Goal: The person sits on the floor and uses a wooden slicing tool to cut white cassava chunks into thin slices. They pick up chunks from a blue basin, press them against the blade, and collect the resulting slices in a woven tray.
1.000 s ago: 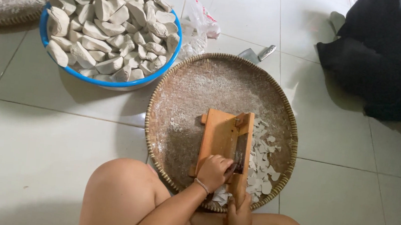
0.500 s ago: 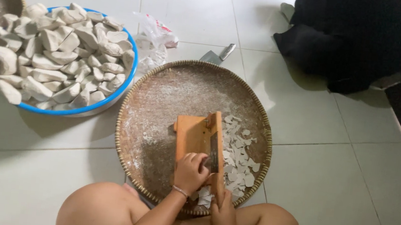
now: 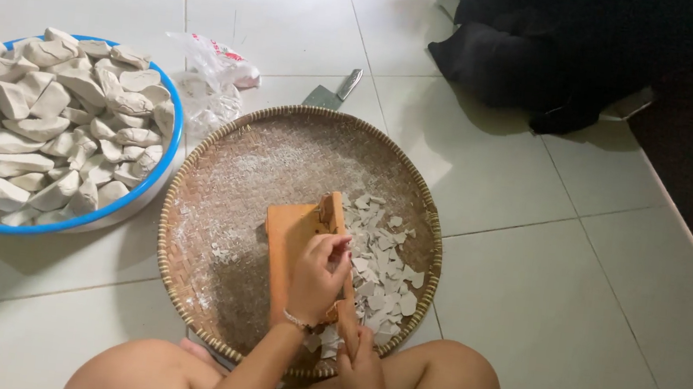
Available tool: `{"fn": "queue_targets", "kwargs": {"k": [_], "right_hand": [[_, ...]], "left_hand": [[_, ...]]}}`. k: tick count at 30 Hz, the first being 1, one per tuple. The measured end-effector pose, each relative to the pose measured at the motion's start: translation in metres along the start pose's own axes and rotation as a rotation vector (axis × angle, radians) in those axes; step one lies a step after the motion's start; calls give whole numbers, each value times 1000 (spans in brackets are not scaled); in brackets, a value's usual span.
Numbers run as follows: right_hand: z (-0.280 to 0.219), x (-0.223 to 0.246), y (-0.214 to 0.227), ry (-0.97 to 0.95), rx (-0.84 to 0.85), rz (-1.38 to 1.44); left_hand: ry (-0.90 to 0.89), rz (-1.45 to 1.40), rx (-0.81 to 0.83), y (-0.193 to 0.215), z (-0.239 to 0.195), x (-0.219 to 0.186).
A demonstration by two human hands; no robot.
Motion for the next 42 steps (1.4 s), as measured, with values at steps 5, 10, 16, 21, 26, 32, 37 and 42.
{"fn": "queue_targets", "kwargs": {"k": [5,10,16,21,26,32,37,42], "right_hand": [[5,-4,-3,-50,2,5],[-4,13,6,-76,18,22],[-5,23,14,-116,116,53],[45,49,35,-138,140,493],[105,60,12,46,374,819],[64,100,20,-48,456,775],[54,101,20,-14,452,635],[74,70,4,-97,435,733]], "left_hand": [[12,-40,-40,10,-4,14],[251,-44,-87,28,-27,40],[468,90,268,-1,-53,48],[286,139,177,-29,-83,116],[158,134,90,-36,-89,131],[183,142,138,-27,-81,111],[280,118,205,-19,-77,101],[261,87,239,-26,-78,108]]}}
Point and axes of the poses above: each hand's wrist, its own z-axis towards the middle knuckle, its own y-axis out of the back of the hand, x = y × z, the point moved 5 cm from there along z, towards the middle knuckle, and after that the axes turned 8 degrees about -y, right-handed, at the moved point
